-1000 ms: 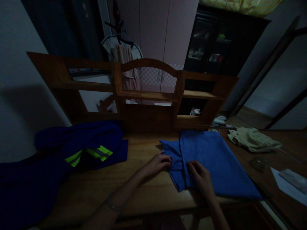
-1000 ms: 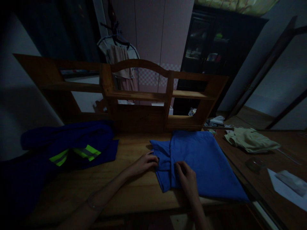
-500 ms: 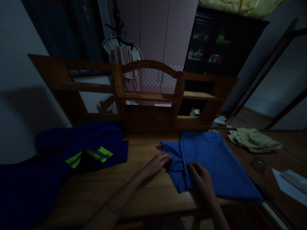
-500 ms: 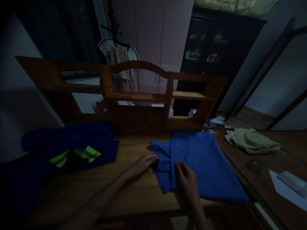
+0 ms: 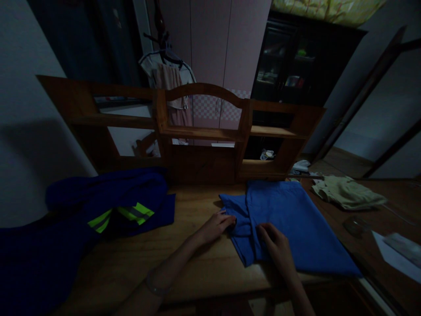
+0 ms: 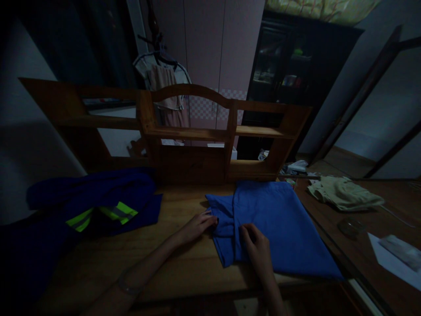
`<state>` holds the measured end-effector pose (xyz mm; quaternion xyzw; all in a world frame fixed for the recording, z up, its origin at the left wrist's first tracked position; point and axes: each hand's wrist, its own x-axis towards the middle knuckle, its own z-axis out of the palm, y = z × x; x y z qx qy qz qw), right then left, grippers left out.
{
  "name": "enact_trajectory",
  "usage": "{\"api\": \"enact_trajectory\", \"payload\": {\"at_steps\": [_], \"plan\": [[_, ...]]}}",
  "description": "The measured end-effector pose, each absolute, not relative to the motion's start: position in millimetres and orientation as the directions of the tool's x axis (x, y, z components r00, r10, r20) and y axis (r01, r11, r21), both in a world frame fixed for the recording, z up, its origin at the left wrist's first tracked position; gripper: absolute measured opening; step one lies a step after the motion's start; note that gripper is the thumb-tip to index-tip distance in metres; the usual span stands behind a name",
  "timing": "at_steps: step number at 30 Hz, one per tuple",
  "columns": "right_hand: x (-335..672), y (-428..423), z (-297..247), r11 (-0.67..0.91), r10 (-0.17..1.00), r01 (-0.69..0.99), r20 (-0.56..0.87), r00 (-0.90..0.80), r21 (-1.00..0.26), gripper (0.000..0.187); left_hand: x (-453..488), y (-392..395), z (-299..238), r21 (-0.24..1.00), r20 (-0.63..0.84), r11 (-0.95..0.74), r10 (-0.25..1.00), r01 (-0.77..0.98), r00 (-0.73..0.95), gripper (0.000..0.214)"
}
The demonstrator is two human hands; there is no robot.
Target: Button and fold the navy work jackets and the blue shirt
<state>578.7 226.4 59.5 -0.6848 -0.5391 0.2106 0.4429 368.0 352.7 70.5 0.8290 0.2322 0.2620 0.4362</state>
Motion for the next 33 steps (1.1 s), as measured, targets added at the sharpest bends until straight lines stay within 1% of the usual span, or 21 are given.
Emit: {"api": "enact_trajectory", "payload": {"at_steps": [5, 9, 11, 18, 22, 27, 30, 33], "plan": [[579, 226, 59, -0.021, 0.923, 0.557, 0.199, 0.330, -0.830, 0.031, 369, 353, 67, 0.815, 0.246, -0.554, 0.598, 0.171, 0.762, 0.048], [579, 226, 59, -0.016, 0.923, 0.553, 0.201, 0.328, -0.833, 0.032, 369, 352, 63, 0.775, 0.268, -0.603, 0.585, 0.190, 0.766, 0.031], [579, 226, 59, -0.018, 0.923, 0.553, 0.198, 0.329, -0.833, 0.032, 370, 351, 61, 0.765, 0.285, -0.616, 0.587, 0.189, 0.758, 0.029], [579, 226, 59, -0.001, 0.923, 0.555, 0.213, 0.322, -0.832, 0.033, 370, 353, 60, 0.754, 0.262, -0.616, 0.601, 0.228, 0.755, 0.026], [579, 225, 57, 0.007, 0.917, 0.560, 0.229, 0.327, -0.829, 0.034, 370, 352, 58, 0.763, 0.269, -0.615, 0.582, 0.200, 0.767, 0.021], [579, 223, 56, 0.027, 0.910, 0.567, 0.255, 0.327, -0.823, 0.033, 369, 353, 57, 0.760, 0.275, -0.618, 0.587, 0.201, 0.762, 0.022], [580, 221, 56, 0.051, 0.907, 0.564, 0.275, 0.320, -0.824, 0.034, 371, 352, 60, 0.749, 0.209, -0.618, 0.565, 0.241, 0.798, 0.029], [581, 220, 53, 0.077, 0.902, 0.563, 0.298, 0.313, -0.823, 0.036, 380, 340, 61, 0.684, 0.164, -0.655, 0.568, 0.322, 0.806, 0.038]]}}
